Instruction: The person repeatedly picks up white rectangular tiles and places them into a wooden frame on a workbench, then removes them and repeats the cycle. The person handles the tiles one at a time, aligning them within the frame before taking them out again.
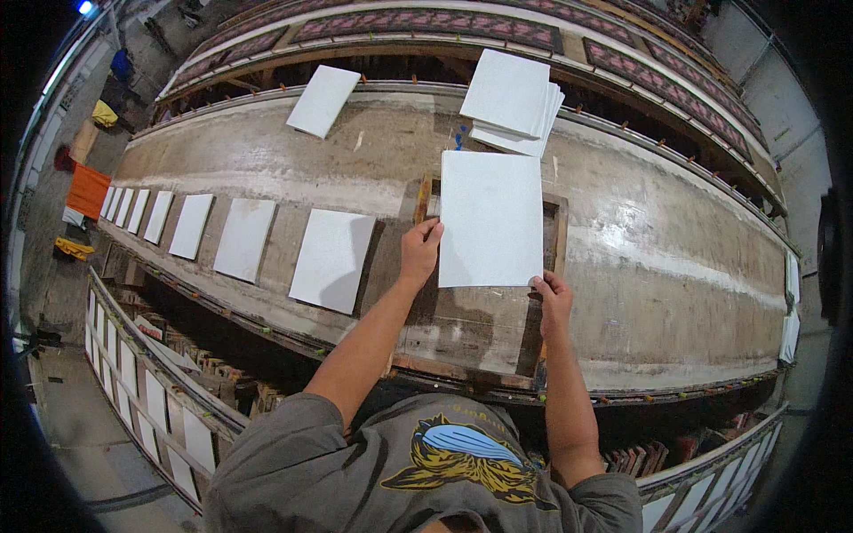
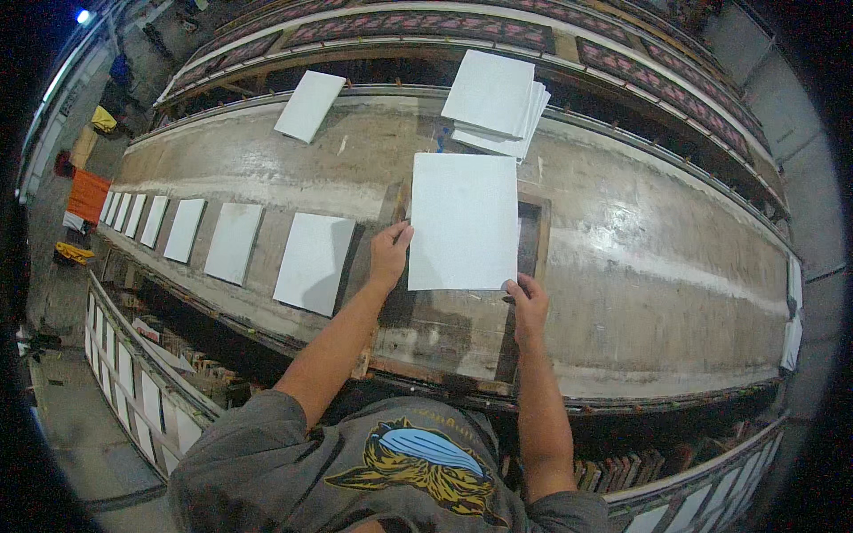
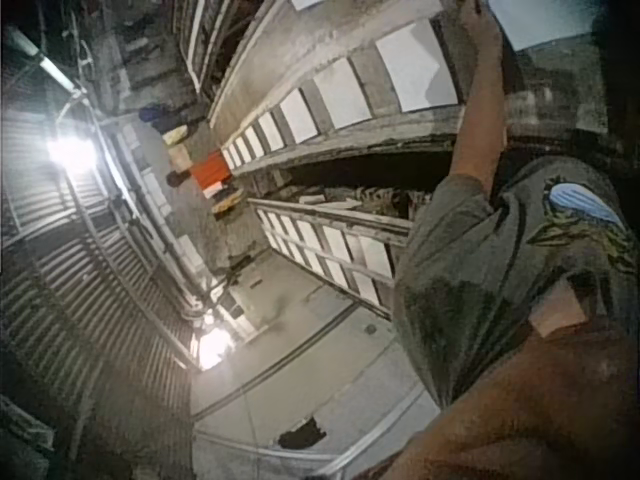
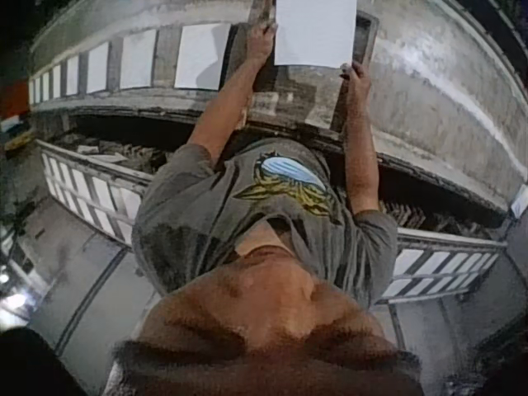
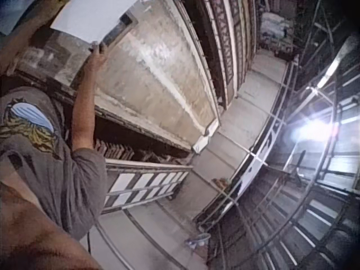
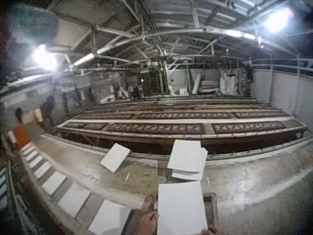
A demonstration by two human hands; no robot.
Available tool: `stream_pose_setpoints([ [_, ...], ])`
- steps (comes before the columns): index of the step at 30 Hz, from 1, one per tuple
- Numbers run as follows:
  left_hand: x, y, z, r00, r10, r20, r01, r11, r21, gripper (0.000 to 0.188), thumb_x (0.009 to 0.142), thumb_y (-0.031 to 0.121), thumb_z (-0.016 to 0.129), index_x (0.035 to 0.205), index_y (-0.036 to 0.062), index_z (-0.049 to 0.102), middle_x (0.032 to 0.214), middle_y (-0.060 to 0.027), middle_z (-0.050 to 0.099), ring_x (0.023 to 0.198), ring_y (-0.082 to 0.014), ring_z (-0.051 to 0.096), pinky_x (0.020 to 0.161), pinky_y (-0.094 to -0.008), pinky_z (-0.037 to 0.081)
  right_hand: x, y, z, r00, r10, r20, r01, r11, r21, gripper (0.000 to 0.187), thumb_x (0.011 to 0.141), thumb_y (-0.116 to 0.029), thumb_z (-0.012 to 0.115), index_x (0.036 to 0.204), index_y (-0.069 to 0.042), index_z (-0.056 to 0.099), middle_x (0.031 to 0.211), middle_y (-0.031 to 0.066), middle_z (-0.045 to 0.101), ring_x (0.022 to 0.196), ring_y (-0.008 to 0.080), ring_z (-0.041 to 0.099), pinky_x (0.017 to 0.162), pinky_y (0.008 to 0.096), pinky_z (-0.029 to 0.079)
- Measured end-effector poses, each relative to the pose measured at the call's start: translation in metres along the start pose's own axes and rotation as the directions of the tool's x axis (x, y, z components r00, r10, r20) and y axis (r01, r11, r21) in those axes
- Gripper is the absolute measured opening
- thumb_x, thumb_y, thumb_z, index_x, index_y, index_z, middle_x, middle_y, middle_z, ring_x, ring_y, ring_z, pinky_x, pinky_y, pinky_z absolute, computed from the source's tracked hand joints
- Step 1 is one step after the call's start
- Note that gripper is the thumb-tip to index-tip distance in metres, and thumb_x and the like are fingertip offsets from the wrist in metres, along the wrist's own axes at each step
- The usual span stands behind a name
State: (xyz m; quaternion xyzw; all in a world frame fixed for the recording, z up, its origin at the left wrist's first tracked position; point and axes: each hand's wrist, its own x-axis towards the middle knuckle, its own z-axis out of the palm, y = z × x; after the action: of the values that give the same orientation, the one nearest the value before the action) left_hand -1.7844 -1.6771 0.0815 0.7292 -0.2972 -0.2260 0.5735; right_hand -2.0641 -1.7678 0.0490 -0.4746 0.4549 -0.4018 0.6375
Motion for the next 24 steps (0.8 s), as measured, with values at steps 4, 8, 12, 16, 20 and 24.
stream_pose_setpoints([
  [4, -0.016, -0.025, -0.004, 0.999, 0.025, 0.043, -0.031, 0.991, 0.13, 0.034, 0.097, 0.026, 0.068, 0.114, -0.0036, 0.073, 0.103, -0.019, 0.076, 0.095, -0.024, 0.072, 0.086, -0.0356, 0.053, 0.011, 0.005, -0.002, 0.995, -0.095, 0.006, 0.093, 0.955, -0.283, 0.037, 0.092, -0.014, 0.073, 0.122, 0.006, 0.066, 0.103, 0.0119, 0.073, 0.091, 0.0207, 0.069, 0.087, 0.0344, 0.054],
  [8, -0.027, -0.058, 0.001, 0.992, 0.09, 0.093, -0.115, 0.939, 0.324, 0.029, 0.097, 0.026, 0.067, 0.11, 0.0014, 0.074, 0.09, -0.0207, 0.073, 0.085, -0.0332, 0.071, 0.078, -0.0424, 0.054, 0.027, 0.053, -0.015, 1.0, 0.025, 0.0, -0.023, 0.936, -0.352, 0.038, 0.089, -0.016, 0.076, 0.121, 0.003, 0.068, 0.096, 0.0113, 0.074, 0.086, 0.0198, 0.069, 0.082, 0.0339, 0.055],
  [12, -0.029, -0.077, -0.004, 0.99, -0.004, 0.139, -0.071, 0.844, 0.532, 0.022, 0.096, 0.024, 0.065, 0.096, 0.0043, 0.075, 0.084, -0.0244, 0.068, 0.083, -0.044, 0.067, 0.076, -0.0521, 0.052, 0.022, 0.065, -0.004, 0.996, 0.085, -0.014, -0.082, 0.884, -0.46, 0.035, 0.086, -0.017, 0.078, 0.115, 0.002, 0.072, 0.09, 0.013, 0.074, 0.079, 0.0208, 0.069, 0.078, 0.0346, 0.056],
  [16, -0.034, -0.09, 0.001, 0.99, -0.008, 0.143, -0.083, 0.782, 0.618, 0.025, 0.095, 0.022, 0.064, 0.086, -0.0004, 0.071, 0.088, -0.0249, 0.069, 0.086, -0.045, 0.068, 0.078, -0.054, 0.052, 0.034, 0.098, -0.009, 0.997, -0.073, 0.026, 0.073, 0.786, -0.614, 0.035, 0.083, -0.018, 0.08, 0.112, 0.002, 0.074, 0.09, 0.0162, 0.075, 0.077, 0.025, 0.071, 0.079, 0.0375, 0.056],
  [20, -0.027, -0.094, 0.0, 0.983, -0.016, 0.185, -0.118, 0.714, 0.69, 0.026, 0.093, 0.021, 0.066, 0.082, -0.0027, 0.07, 0.09, -0.0255, 0.07, 0.088, -0.046, 0.068, 0.08, -0.0546, 0.054, 0.03, 0.096, -0.001, 0.996, -0.088, 0.015, 0.078, 0.772, -0.631, 0.034, 0.081, -0.018, 0.08, 0.11, -0.001, 0.076, 0.094, 0.0188, 0.075, 0.086, 0.0292, 0.073, 0.082, 0.0392, 0.055],
  [24, -0.025, -0.106, 0.003, 0.976, -0.085, 0.202, -0.093, 0.673, 0.734, 0.024, 0.092, 0.02, 0.068, 0.085, -0.0031, 0.072, 0.094, -0.0257, 0.07, 0.09, -0.0463, 0.069, 0.08, -0.0535, 0.055, 0.024, 0.096, 0.002, 0.996, -0.086, 0.003, 0.068, 0.766, -0.639, 0.033, 0.08, -0.018, 0.08, 0.109, -0.003, 0.077, 0.095, 0.0196, 0.075, 0.089, 0.0299, 0.073, 0.083, 0.0394, 0.055],
])
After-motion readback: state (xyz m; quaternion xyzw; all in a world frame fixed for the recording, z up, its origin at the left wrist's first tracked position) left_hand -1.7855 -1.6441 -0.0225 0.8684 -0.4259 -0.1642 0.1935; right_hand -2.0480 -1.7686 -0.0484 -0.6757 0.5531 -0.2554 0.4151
